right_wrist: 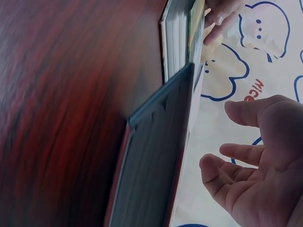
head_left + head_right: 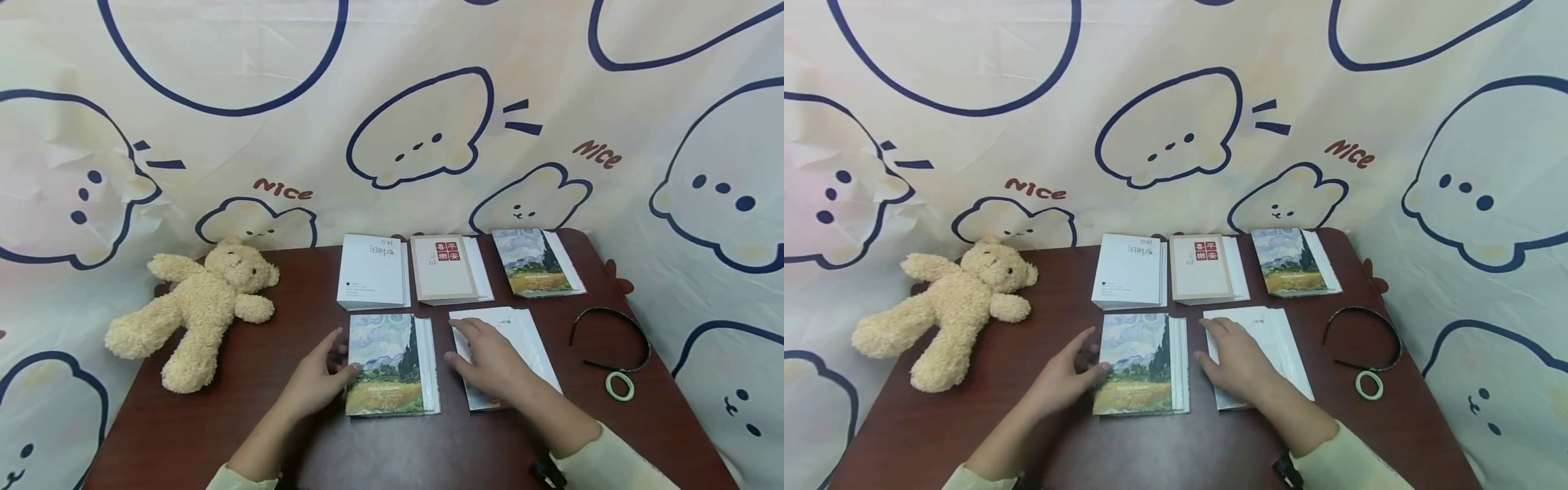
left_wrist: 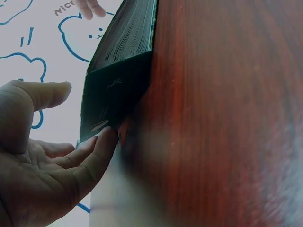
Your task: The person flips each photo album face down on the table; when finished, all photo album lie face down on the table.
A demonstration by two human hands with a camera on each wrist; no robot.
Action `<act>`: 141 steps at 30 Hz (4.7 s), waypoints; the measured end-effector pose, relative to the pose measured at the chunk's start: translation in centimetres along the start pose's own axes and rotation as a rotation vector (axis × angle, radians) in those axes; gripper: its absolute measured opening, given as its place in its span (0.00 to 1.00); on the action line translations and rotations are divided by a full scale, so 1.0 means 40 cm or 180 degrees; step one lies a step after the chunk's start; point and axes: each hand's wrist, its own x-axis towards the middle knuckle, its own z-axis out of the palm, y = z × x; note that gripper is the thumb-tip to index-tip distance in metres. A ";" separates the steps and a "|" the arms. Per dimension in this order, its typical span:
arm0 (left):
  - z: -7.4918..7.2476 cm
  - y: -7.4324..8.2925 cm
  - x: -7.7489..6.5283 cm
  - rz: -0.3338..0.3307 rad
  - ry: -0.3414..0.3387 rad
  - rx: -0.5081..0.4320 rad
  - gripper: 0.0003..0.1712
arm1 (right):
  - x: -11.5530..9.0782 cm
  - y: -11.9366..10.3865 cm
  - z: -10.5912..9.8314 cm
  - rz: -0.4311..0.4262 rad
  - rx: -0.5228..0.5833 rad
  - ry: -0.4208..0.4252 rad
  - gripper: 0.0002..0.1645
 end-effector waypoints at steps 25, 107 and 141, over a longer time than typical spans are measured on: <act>0.026 -0.004 0.000 -0.0063 -0.0005 -0.0278 0.44 | 0.020 -0.072 0.080 -0.0193 0.0316 -0.0660 0.39; -0.020 0.113 -0.041 -0.0022 -0.0286 -0.1702 0.31 | 0.040 -0.092 0.083 -0.0172 0.1419 -0.1317 0.42; 0.023 0.155 -0.032 0.0063 -0.0387 -0.1906 0.39 | 0.034 -0.126 0.017 -0.0108 0.2432 -0.1103 0.35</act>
